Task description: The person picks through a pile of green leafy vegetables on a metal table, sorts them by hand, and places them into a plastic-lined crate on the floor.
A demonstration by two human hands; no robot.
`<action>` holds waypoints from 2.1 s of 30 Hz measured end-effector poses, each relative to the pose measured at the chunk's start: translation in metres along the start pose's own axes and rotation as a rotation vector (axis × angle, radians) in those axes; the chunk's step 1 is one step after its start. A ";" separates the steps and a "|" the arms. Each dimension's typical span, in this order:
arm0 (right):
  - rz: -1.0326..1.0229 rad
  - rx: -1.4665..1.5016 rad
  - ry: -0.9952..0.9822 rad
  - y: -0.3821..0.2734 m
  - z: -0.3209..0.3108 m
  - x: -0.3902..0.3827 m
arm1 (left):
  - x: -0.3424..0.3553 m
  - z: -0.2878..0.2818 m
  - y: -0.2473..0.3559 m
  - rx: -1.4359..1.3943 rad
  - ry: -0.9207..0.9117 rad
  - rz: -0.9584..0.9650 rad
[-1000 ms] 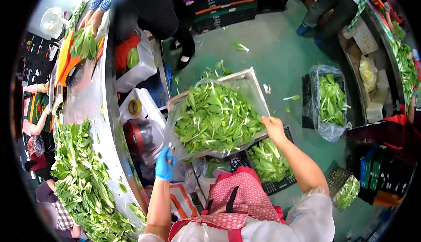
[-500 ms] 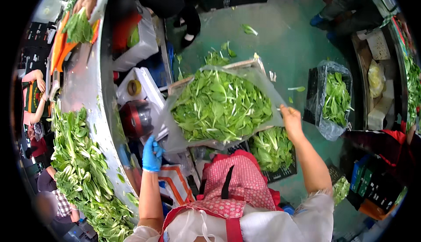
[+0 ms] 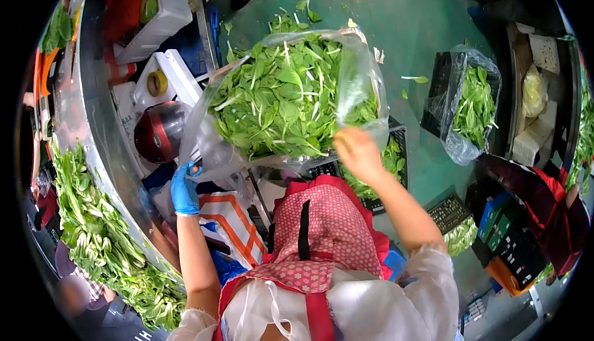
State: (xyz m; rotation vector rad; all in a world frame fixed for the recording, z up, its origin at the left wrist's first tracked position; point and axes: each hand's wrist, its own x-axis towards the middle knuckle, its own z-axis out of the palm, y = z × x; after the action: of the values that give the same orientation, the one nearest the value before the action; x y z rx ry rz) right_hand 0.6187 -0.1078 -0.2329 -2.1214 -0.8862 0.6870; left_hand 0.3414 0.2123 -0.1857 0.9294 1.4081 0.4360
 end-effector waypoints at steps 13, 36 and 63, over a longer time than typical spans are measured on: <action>-0.144 -0.227 -0.641 0.168 0.133 -0.051 | 0.009 0.001 -0.007 0.105 0.169 0.075; 1.240 1.339 0.592 0.153 0.237 -0.064 | -0.003 0.053 -0.025 0.556 0.317 0.589; 0.854 1.643 0.259 0.047 0.129 0.040 | 0.003 0.009 -0.035 0.192 0.215 0.180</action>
State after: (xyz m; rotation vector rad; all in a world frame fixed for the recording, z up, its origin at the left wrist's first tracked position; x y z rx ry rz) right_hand 0.5721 -0.0473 -0.3544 -0.8543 0.7185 0.9731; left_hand 0.3411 0.1915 -0.2153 1.1998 1.5878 0.5558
